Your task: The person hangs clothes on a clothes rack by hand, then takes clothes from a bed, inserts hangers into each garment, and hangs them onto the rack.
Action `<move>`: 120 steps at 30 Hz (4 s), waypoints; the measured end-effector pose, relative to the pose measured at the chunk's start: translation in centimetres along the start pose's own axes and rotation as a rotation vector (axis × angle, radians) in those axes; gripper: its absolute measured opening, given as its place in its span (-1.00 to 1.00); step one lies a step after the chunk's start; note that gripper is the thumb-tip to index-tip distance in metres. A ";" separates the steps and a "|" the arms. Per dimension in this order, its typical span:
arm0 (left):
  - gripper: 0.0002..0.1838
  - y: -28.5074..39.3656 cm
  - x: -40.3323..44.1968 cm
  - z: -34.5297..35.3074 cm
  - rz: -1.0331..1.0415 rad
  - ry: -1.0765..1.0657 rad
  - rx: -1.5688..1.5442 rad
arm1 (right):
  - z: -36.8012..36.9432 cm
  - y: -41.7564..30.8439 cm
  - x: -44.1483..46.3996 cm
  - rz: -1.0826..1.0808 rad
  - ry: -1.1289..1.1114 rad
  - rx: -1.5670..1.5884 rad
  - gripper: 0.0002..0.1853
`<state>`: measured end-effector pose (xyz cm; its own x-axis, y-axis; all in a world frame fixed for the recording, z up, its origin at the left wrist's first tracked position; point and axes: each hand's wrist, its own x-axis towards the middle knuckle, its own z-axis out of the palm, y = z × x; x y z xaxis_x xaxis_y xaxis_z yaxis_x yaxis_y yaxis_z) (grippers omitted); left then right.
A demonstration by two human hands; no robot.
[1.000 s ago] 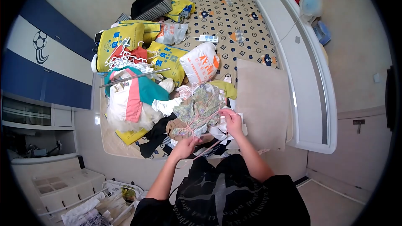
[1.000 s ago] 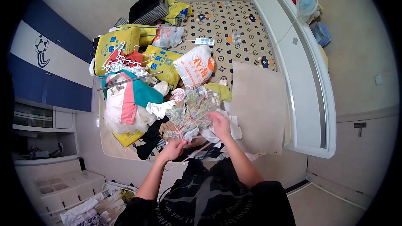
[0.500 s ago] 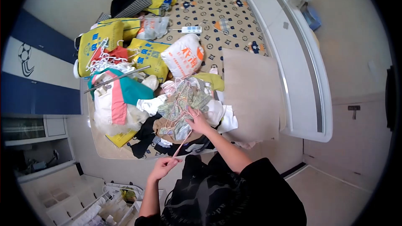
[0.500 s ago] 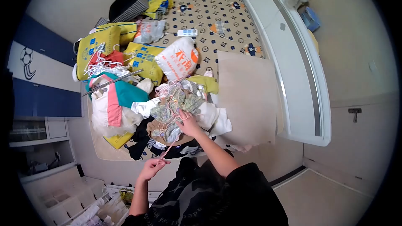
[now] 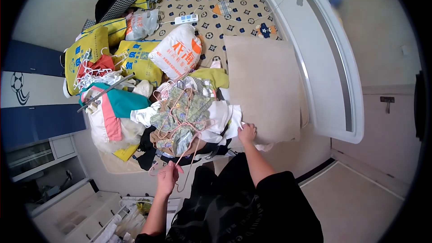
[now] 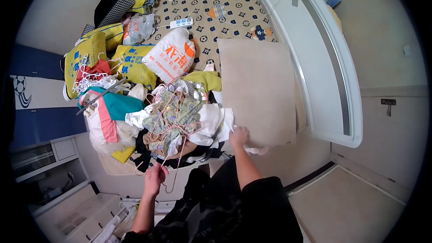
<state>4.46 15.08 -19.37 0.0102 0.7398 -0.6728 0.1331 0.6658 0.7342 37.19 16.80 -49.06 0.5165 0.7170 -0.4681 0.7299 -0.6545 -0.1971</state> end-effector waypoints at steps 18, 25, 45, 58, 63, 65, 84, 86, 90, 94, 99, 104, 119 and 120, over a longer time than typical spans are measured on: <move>-0.71 0.4 1.7 -0.9 0.149 0.059 -0.441 | -8.1 -4.9 -1.6 -0.352 -0.040 0.594 -0.73; -0.71 -3.4 -0.9 -5.0 0.107 0.249 -0.536 | -8.9 -20.3 -8.4 -1.100 0.088 0.255 -0.42; -0.62 -7.8 7.1 -5.0 0.363 0.299 -0.360 | -9.8 -23.7 -15.2 -1.064 -0.132 0.415 -0.87; -0.84 -1.3 7.9 -6.4 0.451 0.321 -0.050 | -12.7 -23.4 -13.1 -0.524 -0.326 1.198 -0.87; -0.79 1.1 4.4 -9.8 0.472 0.200 -0.567 | -12.7 -23.5 -12.3 -0.472 -0.279 1.201 -0.90; -0.71 2.1 3.2 -10.9 0.502 0.127 -0.750 | -8.9 -23.3 -11.1 -0.551 -0.228 1.165 -0.92; -0.78 4.9 -2.2 -10.7 0.549 -0.117 -0.542 | -12.0 -25.9 -12.2 -0.242 -0.434 1.465 -0.84; -0.77 5.2 -3.2 -12.1 0.633 -0.057 -0.748 | -11.4 -25.0 -11.0 0.056 -0.466 1.545 -0.83; -0.82 9.4 -6.9 -14.7 0.763 -0.013 -0.962 | -0.5 -20.0 -3.8 -0.316 -0.307 1.134 -0.80; -0.76 9.7 -7.6 -15.4 0.792 0.088 -0.587 | -4.1 -21.7 -6.4 -0.354 -0.657 1.097 -0.77; -0.53 8.1 -6.0 -15.6 0.705 0.109 -0.348 | -7.1 -23.0 -7.6 -0.446 -0.509 0.834 -0.49; -0.61 10.3 -6.6 -13.3 0.719 0.026 -0.368 | -10.0 -20.1 -8.8 -0.741 -0.350 0.535 -0.47; -0.88 14.5 -7.1 -10.4 0.567 -0.398 0.084 | -23.0 -27.7 -18.0 -0.414 -0.871 0.977 -0.25; -0.88 14.6 -7.3 -10.3 0.557 -0.412 0.116 | -22.1 -28.0 -17.2 -0.464 -0.846 0.886 -0.25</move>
<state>-3.86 20.41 -2.81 0.4793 0.8555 -0.1956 0.1031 0.1665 0.9806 17.76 28.05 -16.48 -0.3780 0.7571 -0.5328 0.0550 -0.5561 -0.8293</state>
